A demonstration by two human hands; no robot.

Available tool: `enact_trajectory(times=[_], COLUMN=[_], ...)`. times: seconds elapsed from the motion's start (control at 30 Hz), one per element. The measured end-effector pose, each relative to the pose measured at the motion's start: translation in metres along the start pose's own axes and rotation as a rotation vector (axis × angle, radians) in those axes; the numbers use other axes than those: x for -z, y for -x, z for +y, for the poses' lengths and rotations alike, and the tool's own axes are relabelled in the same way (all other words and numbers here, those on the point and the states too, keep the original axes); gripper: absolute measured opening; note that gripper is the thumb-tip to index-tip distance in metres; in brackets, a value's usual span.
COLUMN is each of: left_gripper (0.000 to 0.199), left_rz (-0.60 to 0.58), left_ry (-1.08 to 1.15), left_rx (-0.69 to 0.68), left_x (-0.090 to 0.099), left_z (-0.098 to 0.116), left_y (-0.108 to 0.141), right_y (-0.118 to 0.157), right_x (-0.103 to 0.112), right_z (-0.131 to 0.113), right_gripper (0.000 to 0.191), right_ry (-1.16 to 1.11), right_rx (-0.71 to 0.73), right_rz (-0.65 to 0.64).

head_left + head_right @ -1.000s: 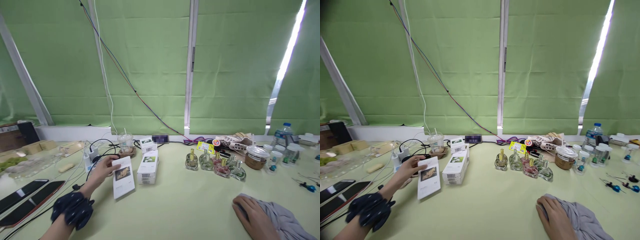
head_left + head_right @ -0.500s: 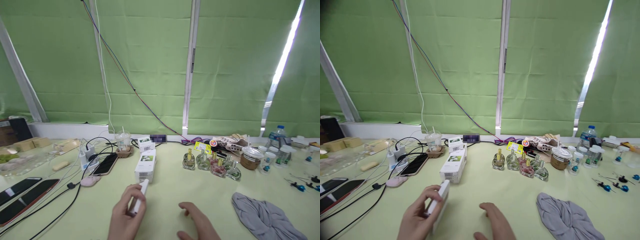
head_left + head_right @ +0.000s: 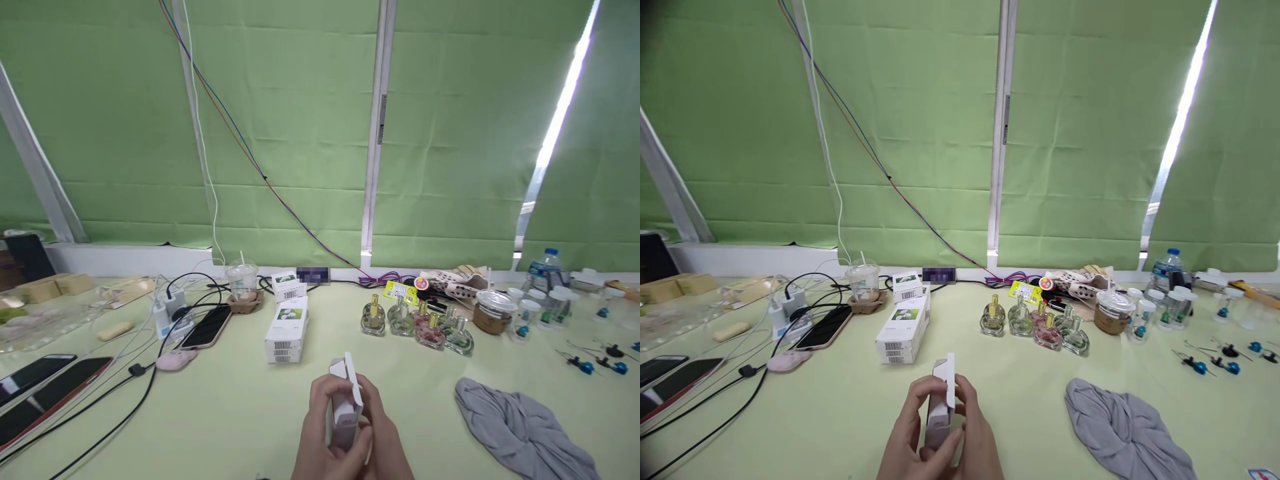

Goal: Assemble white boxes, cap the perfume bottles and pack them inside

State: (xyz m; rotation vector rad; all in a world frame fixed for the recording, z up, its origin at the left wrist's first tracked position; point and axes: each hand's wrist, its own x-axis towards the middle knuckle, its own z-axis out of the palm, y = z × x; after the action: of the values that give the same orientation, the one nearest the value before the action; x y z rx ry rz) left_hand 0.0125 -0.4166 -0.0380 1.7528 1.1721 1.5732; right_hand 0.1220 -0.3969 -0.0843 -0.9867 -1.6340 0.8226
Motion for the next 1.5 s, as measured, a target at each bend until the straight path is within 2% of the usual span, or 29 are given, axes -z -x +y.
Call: enact_trajectory(times=[0.13, 0.23, 0.37, 0.43, 0.5, 0.6, 0.73, 0.83, 0.93, 1.1, 1.23, 1.33, 1.43, 1.5], left_gripper=[0.043, 0.048, 0.053, 0.055, 0.053, 0.043, 0.043, 0.041, 0.039, 0.045, 0.056, 0.069, 0.075, 0.063], left_rz=[-0.073, -0.139, -0.052, -0.06, -0.073, -0.03, -0.07, -0.136, -0.166, -0.156, -0.162, -0.21, -0.271, -0.304], left_ry=[-0.085, -0.156, -0.257, -0.305, -0.312, -0.271, -0.326, -0.392, -0.416, -0.428, -0.426, -0.362, -0.257, -0.237], left_rx=[-0.1, -0.187, -0.136, -0.129, -0.167, -0.241, -0.26, -0.228, -0.21, -0.213, -0.172, -0.13, -0.104, -0.086], left_x=[0.011, 0.018, 0.03, 0.037, 0.042, 0.046, 0.049, 0.05, 0.049, 0.044, 0.041, 0.038, 0.035, 0.036], left_z=[0.001, 0.001, -0.008, -0.015, -0.023, -0.031, -0.03, -0.025, -0.024, -0.026, -0.026, -0.024, -0.02, -0.014], left_y=[-0.003, -0.007, -0.015, -0.02, -0.024, -0.03, -0.034, -0.036, -0.035, -0.029, -0.023, -0.019, -0.018, -0.02], right_y=[-0.001, -0.004, -0.009, -0.012, -0.013, -0.014, -0.017, -0.019, -0.019, -0.016, -0.013, -0.011, -0.008, -0.006], right_x=[-0.005, -0.003, 0.013, 0.022, 0.028, 0.032, 0.036, 0.041, 0.044, 0.04, 0.035, 0.031, 0.027, 0.024], right_z=[-0.002, -0.006, -0.011, -0.011, -0.009, -0.002, 0.005, 0.004, 0.003, 0.002, 0.001, -0.001, -0.006, -0.01], right_gripper=[0.079, 0.072, 0.057, 0.056, 0.057, 0.051, 0.036, 0.036, 0.043, 0.046, 0.041, 0.034, 0.03, 0.029], right_ry=[-0.004, -0.091, -0.126, -0.079, -0.074, -0.136, -0.113, -0.004, 0.107, 0.21, 0.248, 0.26, 0.247, 0.217], right_rx=[-0.017, 0.046, 0.17, 0.179, 0.17, 0.167, 0.308, 0.414, 0.417, 0.403, 0.418, 0.407, 0.47, 0.555], right_rz=[0.061, 0.041, -0.085, -0.12, -0.114, -0.051, -0.058, -0.093, -0.087, 0.007, 0.106, 0.142, 0.045, -0.047])
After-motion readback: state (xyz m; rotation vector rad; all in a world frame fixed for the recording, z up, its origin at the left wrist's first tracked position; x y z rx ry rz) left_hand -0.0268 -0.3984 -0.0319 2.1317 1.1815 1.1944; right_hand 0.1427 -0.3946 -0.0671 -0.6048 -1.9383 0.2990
